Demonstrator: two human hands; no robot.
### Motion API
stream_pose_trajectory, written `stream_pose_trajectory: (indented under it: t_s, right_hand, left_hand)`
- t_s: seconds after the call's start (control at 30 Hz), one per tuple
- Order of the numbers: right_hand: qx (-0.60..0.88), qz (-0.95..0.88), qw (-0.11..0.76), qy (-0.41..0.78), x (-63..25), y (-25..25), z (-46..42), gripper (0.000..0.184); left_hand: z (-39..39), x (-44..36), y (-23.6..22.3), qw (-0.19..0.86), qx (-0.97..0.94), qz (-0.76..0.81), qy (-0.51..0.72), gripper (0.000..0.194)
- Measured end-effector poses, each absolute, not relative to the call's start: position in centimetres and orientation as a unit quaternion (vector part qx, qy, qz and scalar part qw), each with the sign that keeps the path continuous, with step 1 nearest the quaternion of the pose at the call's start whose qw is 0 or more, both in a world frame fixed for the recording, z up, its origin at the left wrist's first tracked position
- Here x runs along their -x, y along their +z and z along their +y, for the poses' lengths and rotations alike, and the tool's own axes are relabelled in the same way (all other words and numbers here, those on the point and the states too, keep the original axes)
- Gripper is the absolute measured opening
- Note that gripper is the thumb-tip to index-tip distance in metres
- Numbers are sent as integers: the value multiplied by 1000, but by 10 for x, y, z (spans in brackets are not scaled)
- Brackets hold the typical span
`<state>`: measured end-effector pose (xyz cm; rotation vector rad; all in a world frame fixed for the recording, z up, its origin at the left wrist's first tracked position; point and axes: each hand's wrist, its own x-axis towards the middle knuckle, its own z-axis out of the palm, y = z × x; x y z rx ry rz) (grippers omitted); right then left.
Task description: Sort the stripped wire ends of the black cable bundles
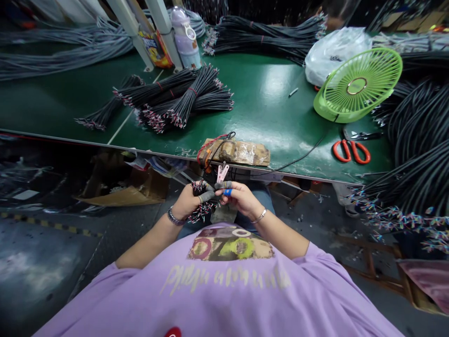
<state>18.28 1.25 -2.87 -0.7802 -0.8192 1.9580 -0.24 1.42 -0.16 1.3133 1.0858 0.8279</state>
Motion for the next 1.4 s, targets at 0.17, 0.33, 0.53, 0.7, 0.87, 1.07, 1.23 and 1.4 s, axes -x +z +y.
stream_pose_trajectory:
  t_s: [0.17, 0.33, 0.53, 0.7, 0.87, 1.07, 1.23, 1.4]
  right_hand:
    - [289, -248, 424, 822, -187, -28, 12, 24]
    - [296, -234, 414, 828, -184, -31, 13, 28]
    - [297, -241, 416, 825, -183, -36, 13, 27]
    - [300, -244, 413, 825, -182, -35, 11, 26]
    - [348, -336, 437, 758, -182, -25, 9, 24]
    - [379, -445, 395, 708, -188, -15, 15, 23]
    - [324, -397, 313, 800, -188, -19, 21, 25]
    - [336, -243, 410, 812, -182, -23, 33, 24]
  left_hand:
    - [14, 2, 1, 531, -599, 480, 359, 21]
    - [13, 1, 4, 538, -590, 483, 359, 21]
    - [12, 2, 3, 553, -580, 481, 355, 22]
    - [11, 1, 5, 571, -570, 473, 353, 25]
    - [11, 1, 6, 565, -573, 477, 354, 24]
    - [15, 5, 6, 558, -600, 466, 334, 22]
    - [15, 9, 10, 630, -594, 409, 286, 25]
    - [16, 10, 13, 638, -519, 431, 371, 25]
